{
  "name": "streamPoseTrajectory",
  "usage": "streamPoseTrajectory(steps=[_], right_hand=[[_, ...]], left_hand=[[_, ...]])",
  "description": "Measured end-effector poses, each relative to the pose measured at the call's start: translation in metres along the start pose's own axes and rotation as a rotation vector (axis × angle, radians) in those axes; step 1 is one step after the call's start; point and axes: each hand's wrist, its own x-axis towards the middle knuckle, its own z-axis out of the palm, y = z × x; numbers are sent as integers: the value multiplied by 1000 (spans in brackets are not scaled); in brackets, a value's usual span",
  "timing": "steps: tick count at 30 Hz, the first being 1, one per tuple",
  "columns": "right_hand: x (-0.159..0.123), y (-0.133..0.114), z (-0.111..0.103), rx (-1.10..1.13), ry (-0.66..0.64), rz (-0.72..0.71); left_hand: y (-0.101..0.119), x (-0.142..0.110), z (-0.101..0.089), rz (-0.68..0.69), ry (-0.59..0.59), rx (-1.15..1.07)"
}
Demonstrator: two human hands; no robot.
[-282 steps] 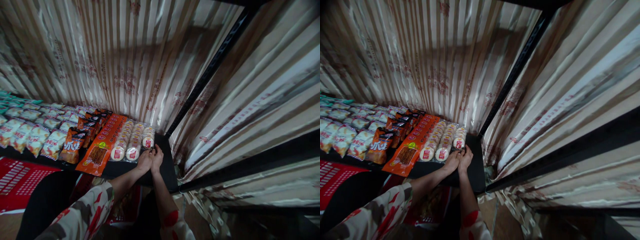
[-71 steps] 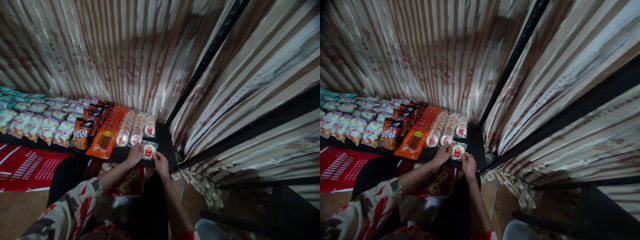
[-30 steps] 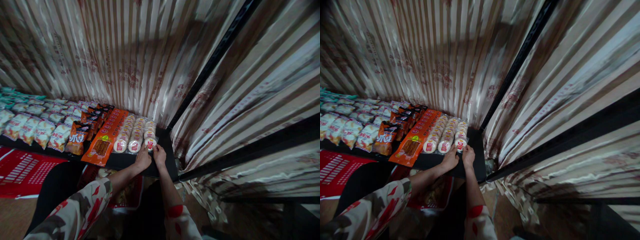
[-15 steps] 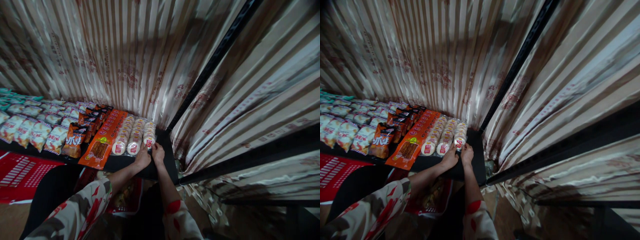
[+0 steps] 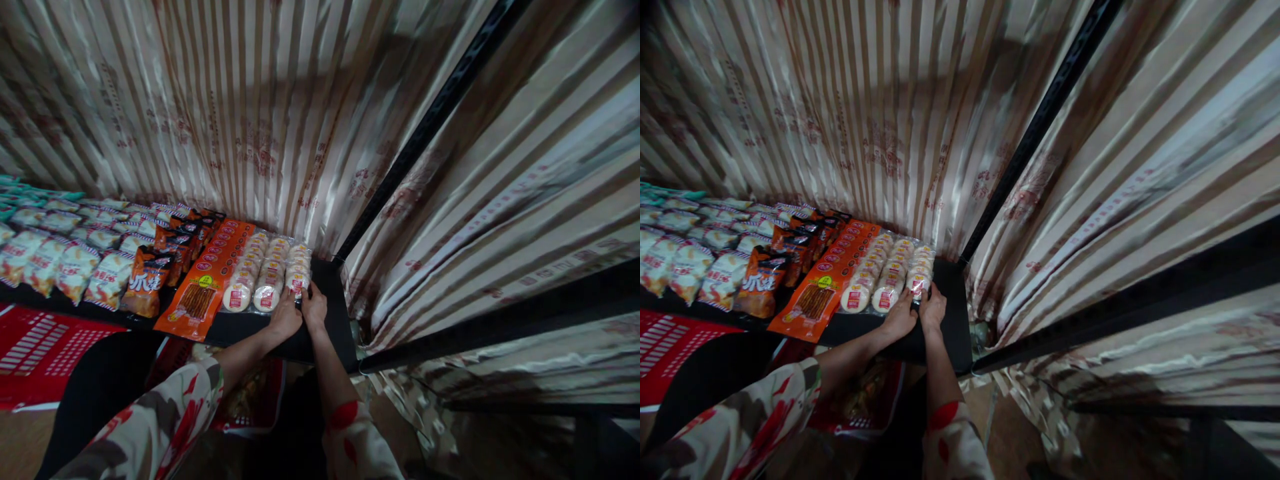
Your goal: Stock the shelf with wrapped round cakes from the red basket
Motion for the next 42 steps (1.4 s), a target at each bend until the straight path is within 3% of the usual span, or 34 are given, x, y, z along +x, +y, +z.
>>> streamPoseTrajectory(steps=[16,28,35,42], right_hand=[[-2,-6,4,-37,7,11],[-10,2,11,112,129,-8],[-34,-4,4,125,214,-43],[-71,-13,2,197,192,-124]], left_hand=[[6,-2,-5,-38,-20,38],[5,-8,-3,33,-2,21],[-3,-20,-1,105,36,-82],[-16,-55,-8,107,38,-108]])
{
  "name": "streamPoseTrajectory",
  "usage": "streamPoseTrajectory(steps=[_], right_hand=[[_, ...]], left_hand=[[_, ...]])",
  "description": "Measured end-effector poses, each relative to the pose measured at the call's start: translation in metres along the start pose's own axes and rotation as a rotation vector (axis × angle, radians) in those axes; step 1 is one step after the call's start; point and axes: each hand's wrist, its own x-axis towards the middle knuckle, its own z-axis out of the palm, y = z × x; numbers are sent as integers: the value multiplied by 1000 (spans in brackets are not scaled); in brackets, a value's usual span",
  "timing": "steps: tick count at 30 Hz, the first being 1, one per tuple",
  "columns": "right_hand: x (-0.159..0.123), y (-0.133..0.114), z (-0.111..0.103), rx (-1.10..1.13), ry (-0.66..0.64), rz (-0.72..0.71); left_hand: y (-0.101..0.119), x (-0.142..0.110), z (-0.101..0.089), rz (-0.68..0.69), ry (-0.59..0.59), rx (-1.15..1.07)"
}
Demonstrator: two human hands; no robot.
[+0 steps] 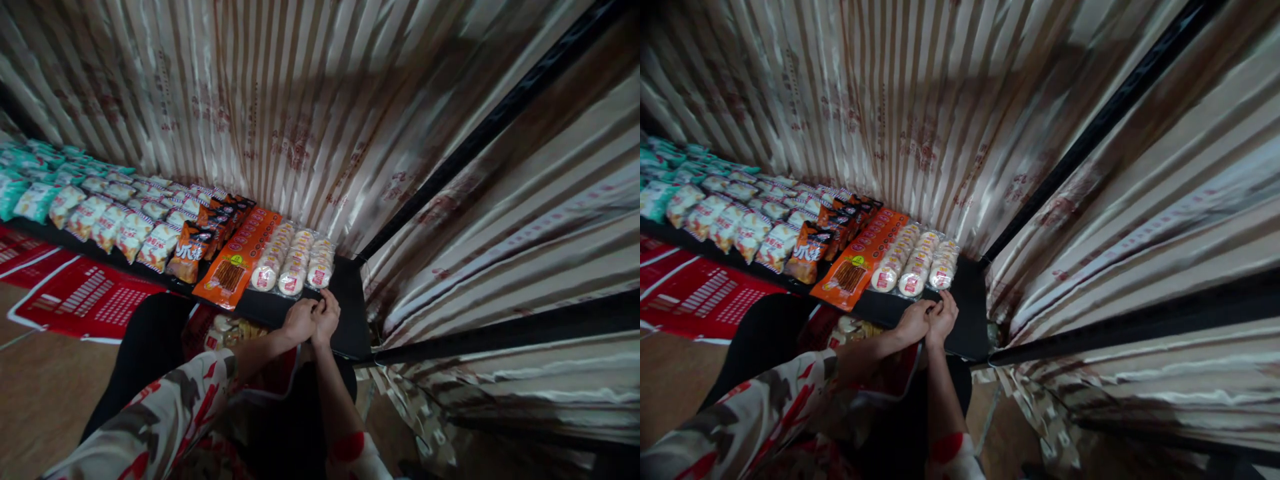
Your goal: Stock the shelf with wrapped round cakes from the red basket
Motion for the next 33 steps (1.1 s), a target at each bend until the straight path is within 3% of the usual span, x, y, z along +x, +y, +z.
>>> streamPoseTrajectory(steps=[6,10,13,16,18,20,25,29,31,33], right_hand=[[-36,-29,2,108,-47,-14],[-68,-42,4,164,-117,-101],[-95,-46,5,200,-185,-162],[-121,-49,11,175,-301,-169],[-136,-52,17,135,-405,-161],[-148,-57,27,101,-514,-167],[-169,-59,58,-3,-803,-68],[-181,-55,81,56,-1080,-30],[-187,-54,91,84,-1088,0],[-191,-54,99,85,-1005,44]], left_hand=[[-29,-38,-6,48,45,-38],[-60,-68,-11,155,30,-62],[-83,-89,-19,202,-16,-19],[-107,-101,-29,187,-144,69],[-124,-103,-37,78,-270,140],[-142,-102,-47,-144,-408,300],[-192,-98,-71,-381,-474,426],[-224,-94,-78,-479,-528,477],[-235,-91,-74,-486,-543,467],[-243,-89,-69,-483,-542,433]])
